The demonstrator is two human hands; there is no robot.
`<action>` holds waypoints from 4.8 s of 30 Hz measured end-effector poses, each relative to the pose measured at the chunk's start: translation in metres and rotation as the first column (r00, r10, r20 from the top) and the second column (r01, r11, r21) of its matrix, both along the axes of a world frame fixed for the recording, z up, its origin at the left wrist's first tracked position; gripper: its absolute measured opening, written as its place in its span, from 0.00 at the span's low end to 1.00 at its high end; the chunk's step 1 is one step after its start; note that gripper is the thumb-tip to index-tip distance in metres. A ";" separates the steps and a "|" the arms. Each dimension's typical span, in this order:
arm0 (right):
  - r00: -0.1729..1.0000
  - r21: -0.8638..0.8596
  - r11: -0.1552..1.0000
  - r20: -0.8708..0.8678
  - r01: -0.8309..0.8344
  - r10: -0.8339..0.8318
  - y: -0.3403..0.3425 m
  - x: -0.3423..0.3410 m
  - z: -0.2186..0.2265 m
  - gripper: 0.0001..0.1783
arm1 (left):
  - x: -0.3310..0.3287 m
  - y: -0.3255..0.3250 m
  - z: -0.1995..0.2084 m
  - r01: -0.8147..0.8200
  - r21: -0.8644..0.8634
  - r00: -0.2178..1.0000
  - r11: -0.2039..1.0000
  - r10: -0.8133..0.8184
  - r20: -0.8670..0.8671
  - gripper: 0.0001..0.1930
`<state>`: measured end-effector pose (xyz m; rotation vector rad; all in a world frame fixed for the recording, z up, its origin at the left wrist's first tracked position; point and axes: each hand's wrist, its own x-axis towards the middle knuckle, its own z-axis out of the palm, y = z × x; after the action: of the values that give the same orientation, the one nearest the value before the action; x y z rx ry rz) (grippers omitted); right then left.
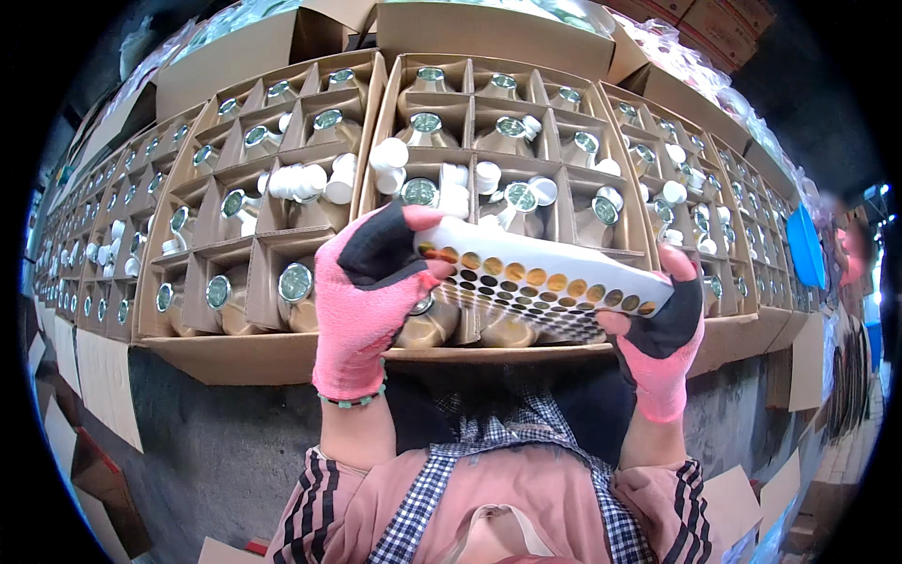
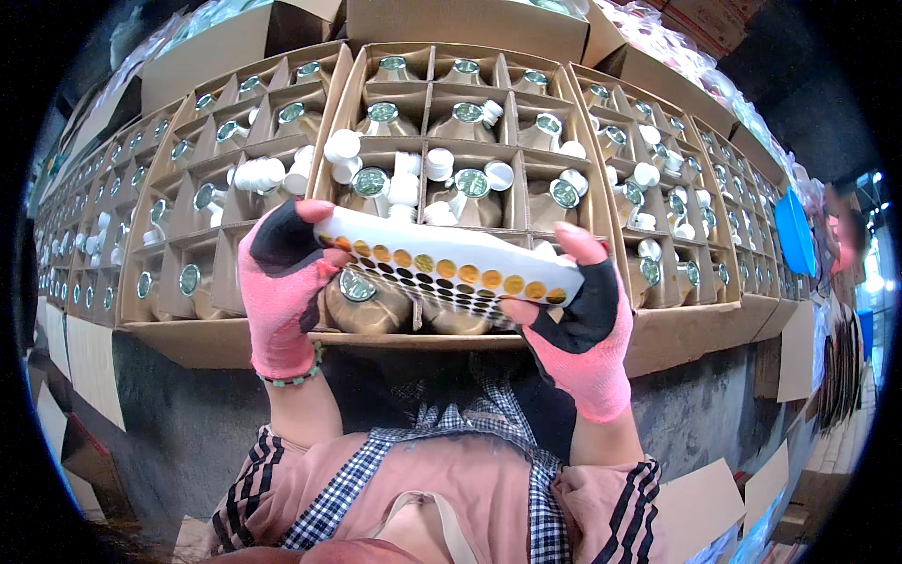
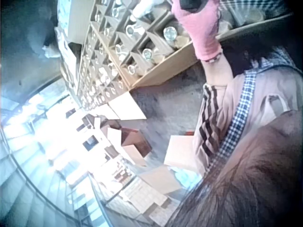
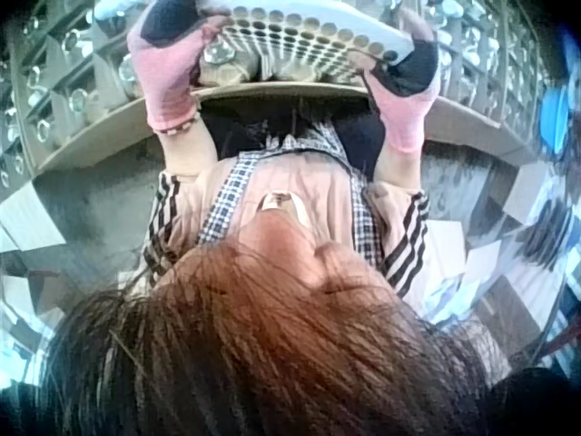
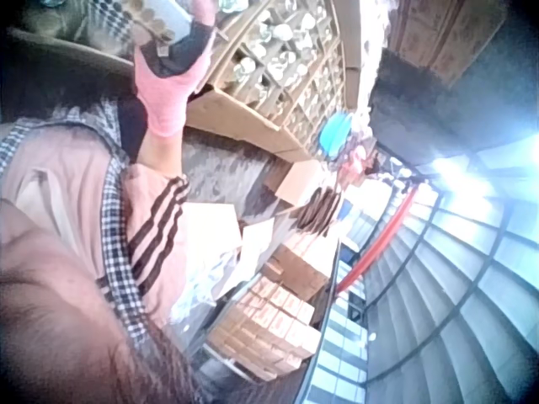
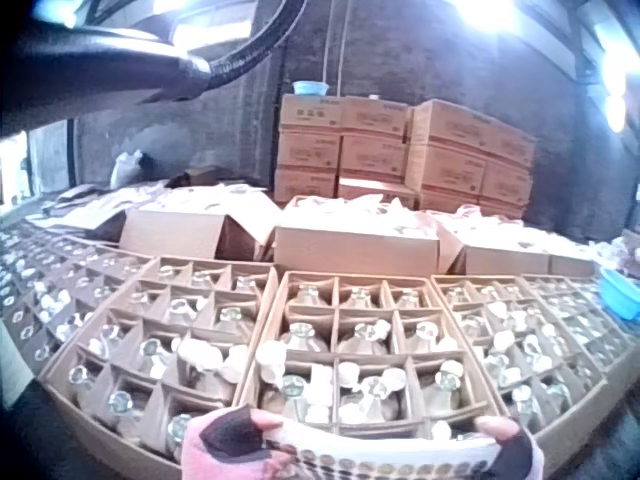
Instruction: The person sits on the floor and applies round gold stickers to the lids of glass jars arranged in cardboard boxes. They peel stickers from a sheet and press them onto the jar tops one by one.
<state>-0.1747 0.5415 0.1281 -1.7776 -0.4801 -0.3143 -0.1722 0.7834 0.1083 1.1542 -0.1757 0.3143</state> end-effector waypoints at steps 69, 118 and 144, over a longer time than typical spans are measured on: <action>0.972 -0.043 0.999 0.234 0.030 -0.019 0.014 0.005 0.028 0.14 | 0.004 0.002 -0.002 -0.088 -0.072 0.980 0.994 0.099 0.173 0.09; 0.996 -0.081 0.995 0.062 -0.061 0.066 0.022 0.000 0.009 0.13 | 0.001 0.011 -0.006 0.049 0.112 0.990 0.993 -0.063 0.127 0.11; 0.936 -0.317 0.939 0.351 0.134 -0.015 0.020 0.000 0.018 0.13 | -0.002 0.020 -0.007 0.050 0.102 0.999 0.993 -0.049 -0.012 0.08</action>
<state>-0.1745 0.5619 0.1465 -2.0884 -0.7513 -0.6358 -0.1738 0.8033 0.1013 1.2508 -0.2139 0.2580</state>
